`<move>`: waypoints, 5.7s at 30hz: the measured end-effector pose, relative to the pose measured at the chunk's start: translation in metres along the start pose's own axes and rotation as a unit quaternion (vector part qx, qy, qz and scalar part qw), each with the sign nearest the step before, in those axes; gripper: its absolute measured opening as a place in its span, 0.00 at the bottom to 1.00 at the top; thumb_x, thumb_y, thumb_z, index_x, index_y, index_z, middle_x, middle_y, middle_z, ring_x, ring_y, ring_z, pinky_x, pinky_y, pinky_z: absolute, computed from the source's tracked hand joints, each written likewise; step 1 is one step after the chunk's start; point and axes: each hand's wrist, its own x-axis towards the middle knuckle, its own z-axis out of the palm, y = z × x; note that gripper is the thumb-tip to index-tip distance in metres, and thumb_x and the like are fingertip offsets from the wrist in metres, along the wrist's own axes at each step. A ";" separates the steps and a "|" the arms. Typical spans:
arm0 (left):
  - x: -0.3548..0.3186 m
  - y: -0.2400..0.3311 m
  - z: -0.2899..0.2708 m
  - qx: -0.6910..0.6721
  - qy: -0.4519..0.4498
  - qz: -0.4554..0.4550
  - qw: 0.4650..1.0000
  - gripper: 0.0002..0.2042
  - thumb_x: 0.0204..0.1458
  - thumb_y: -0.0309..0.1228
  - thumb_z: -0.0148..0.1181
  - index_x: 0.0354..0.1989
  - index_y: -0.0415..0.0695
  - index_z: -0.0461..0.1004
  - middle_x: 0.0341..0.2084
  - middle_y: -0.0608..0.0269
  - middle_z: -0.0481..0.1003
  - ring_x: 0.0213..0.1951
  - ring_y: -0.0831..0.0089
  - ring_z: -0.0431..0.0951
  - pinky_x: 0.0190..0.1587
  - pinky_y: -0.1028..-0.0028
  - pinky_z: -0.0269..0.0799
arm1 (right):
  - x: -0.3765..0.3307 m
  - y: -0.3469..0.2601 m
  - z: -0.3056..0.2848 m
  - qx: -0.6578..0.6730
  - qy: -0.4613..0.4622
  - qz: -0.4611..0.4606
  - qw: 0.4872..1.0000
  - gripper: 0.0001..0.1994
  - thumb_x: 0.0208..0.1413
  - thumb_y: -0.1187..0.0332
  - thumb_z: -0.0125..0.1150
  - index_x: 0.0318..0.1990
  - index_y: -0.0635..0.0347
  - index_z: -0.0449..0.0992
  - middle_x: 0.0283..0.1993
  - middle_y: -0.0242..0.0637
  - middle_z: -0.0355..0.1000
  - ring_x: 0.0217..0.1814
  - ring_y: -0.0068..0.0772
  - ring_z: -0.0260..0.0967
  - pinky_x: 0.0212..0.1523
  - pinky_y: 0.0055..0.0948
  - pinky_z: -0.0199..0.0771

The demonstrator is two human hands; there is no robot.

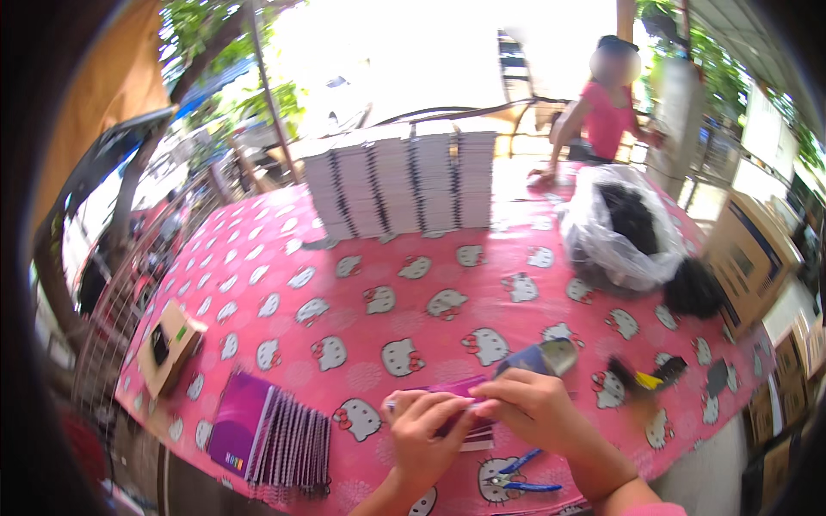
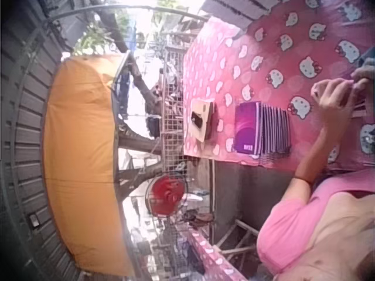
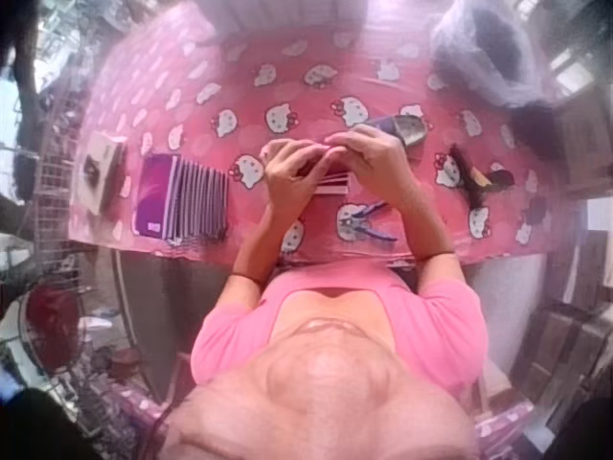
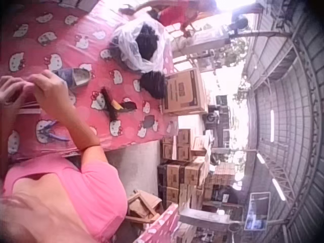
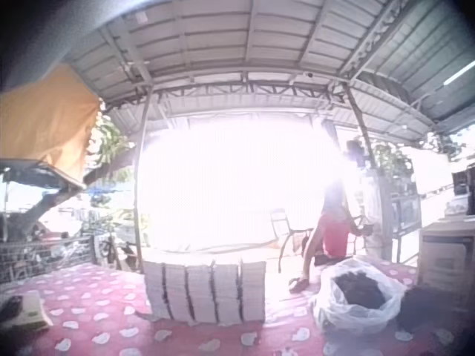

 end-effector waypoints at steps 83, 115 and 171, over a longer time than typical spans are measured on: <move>-0.005 -0.011 0.001 -0.028 -0.001 -0.010 1.000 0.23 0.32 0.31 0.77 0.39 0.46 0.75 0.34 0.62 0.75 0.40 0.66 0.74 0.48 0.65 0.67 | 0.024 0.091 -0.025 0.111 -0.137 0.106 0.979 0.14 0.55 0.66 0.64 0.45 0.64 0.77 0.38 0.37 0.77 0.39 0.23 0.74 0.44 0.27 0.74; -0.026 -0.025 -0.016 -0.444 0.015 -0.264 0.856 0.13 0.52 0.13 0.59 0.45 0.35 0.74 0.40 0.63 0.76 0.42 0.80 0.76 0.44 0.80 0.74 | 0.032 0.114 -0.007 0.222 -0.187 0.218 0.932 0.30 0.32 0.82 0.59 0.52 0.63 0.73 0.40 0.35 0.75 0.40 0.23 0.71 0.37 0.25 0.74; -0.073 -0.008 0.005 -0.144 0.014 0.091 0.985 0.12 0.37 0.16 0.72 0.28 0.35 0.74 0.30 0.53 0.77 0.31 0.62 0.80 0.34 0.67 0.77 | -0.110 0.005 0.003 0.437 -0.176 0.486 0.736 0.17 0.60 0.58 0.59 0.45 0.66 0.74 0.42 0.43 0.75 0.41 0.36 0.75 0.39 0.30 0.76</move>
